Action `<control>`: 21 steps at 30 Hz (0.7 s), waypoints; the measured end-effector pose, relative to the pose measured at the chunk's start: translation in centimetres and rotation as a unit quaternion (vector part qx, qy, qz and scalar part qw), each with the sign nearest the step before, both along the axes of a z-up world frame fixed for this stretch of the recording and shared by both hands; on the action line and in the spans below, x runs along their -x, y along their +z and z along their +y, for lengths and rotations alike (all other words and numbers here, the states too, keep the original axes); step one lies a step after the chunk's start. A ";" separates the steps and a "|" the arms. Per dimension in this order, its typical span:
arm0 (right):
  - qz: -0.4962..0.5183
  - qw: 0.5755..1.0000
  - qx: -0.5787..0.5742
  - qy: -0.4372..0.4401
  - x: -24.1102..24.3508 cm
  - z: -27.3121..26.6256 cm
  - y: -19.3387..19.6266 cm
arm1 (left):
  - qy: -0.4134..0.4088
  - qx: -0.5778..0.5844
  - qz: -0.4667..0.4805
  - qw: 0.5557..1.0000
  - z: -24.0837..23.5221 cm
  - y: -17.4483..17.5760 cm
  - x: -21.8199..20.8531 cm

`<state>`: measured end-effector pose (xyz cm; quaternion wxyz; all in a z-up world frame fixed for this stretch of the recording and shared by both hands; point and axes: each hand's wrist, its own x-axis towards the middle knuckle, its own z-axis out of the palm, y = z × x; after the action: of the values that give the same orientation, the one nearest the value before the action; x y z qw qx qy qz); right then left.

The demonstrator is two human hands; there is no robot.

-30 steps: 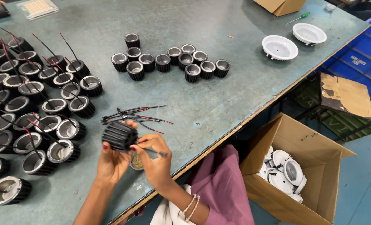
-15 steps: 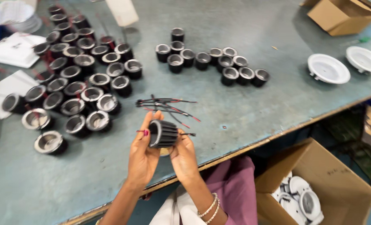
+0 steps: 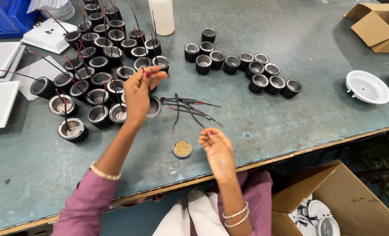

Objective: The person inserts wires into black cylindrical components on a workbench, then places the assembled units into a pile. The person handles multiple components and wires throughout the clip.

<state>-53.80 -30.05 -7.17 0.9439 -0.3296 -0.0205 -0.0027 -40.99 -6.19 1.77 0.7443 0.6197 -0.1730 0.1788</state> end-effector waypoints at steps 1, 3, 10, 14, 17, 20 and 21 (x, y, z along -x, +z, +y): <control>0.008 1.000 0.005 -0.018 -0.1 -0.9 -0.1 | 0.005 0.007 -0.007 1.000 0.5 -0.8 -1.6; 0.023 0.998 0.014 -0.055 -0.5 -2.5 -0.3 | 0.024 0.014 0.003 1.000 1.5 -2.6 -4.1; 0.023 0.981 0.139 -0.130 -1.9 -5.6 -2.6 | 0.149 -0.032 0.047 0.987 2.5 -6.4 -7.1; -0.043 0.905 0.379 -0.187 -6.9 -4.7 -4.3 | 0.237 -0.161 0.014 0.958 2.1 -5.9 -5.6; -0.170 0.742 0.606 -0.231 -13.3 -2.1 -4.6 | 0.234 -0.139 -0.033 0.962 0.3 -4.7 -2.4; -0.239 0.651 0.700 -0.169 -17.7 1.2 -4.7 | 0.360 -0.270 -0.114 0.886 -2.1 -3.4 2.7; -0.244 0.622 0.724 -0.174 -18.7 2.5 -4.8 | 0.346 -0.268 -0.123 0.891 -2.8 -2.8 3.9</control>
<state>-35.10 -27.56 -12.01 0.3427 -0.8910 -0.1872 -0.2316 -44.85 -8.97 -0.99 0.4142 0.7891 -0.0796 0.4465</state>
